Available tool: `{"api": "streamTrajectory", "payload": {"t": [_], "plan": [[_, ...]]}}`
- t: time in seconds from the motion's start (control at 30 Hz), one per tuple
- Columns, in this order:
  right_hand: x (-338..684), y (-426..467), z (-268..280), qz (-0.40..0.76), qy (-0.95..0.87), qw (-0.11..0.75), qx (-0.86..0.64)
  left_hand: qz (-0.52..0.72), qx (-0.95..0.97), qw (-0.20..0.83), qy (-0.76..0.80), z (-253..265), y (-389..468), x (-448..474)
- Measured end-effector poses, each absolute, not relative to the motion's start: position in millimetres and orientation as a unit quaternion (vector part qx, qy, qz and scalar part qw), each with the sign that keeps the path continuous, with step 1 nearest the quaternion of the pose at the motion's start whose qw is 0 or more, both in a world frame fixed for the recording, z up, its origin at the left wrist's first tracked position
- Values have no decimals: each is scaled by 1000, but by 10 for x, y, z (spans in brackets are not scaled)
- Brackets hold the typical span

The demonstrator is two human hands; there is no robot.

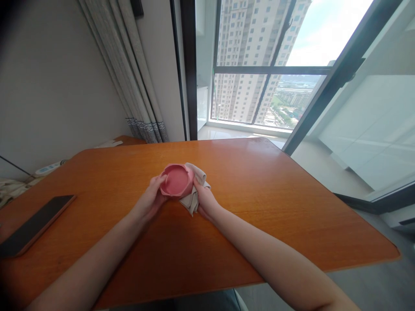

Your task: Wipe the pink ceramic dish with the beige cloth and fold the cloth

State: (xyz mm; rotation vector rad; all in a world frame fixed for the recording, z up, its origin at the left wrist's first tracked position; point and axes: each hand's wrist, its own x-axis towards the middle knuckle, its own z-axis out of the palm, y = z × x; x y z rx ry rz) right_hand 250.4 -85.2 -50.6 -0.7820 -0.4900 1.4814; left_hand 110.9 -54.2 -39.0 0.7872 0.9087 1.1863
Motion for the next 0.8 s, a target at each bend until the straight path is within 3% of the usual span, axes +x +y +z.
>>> {"api": "streamTrajectory", "payload": {"t": [0.13,0.33,0.4,0.53,0.6,0.7,0.8], "plan": [[2584,-820,-487,675,-194,602,-381,484,352,667,443,-444,-539,1114],[2444,-898,-564,673,-252,591,-367,640,243,615,390,-399,-478,1115],[2445,-919,-587,687,-294,532,-398,655,201,633,362,-316,-475,1082],[2613,-930,-512,740,-428,318,-411,638,205,674,312,-196,-497,1025],[2752,-903,-434,667,-504,268,-480,622,213,684,316,-192,-518,1032],[2913,-843,-347,451,-577,374,-569,598,235,687,339,-238,-572,1099],[2923,-814,-342,424,-575,499,-490,556,315,689,342,-307,-641,1188]]}}
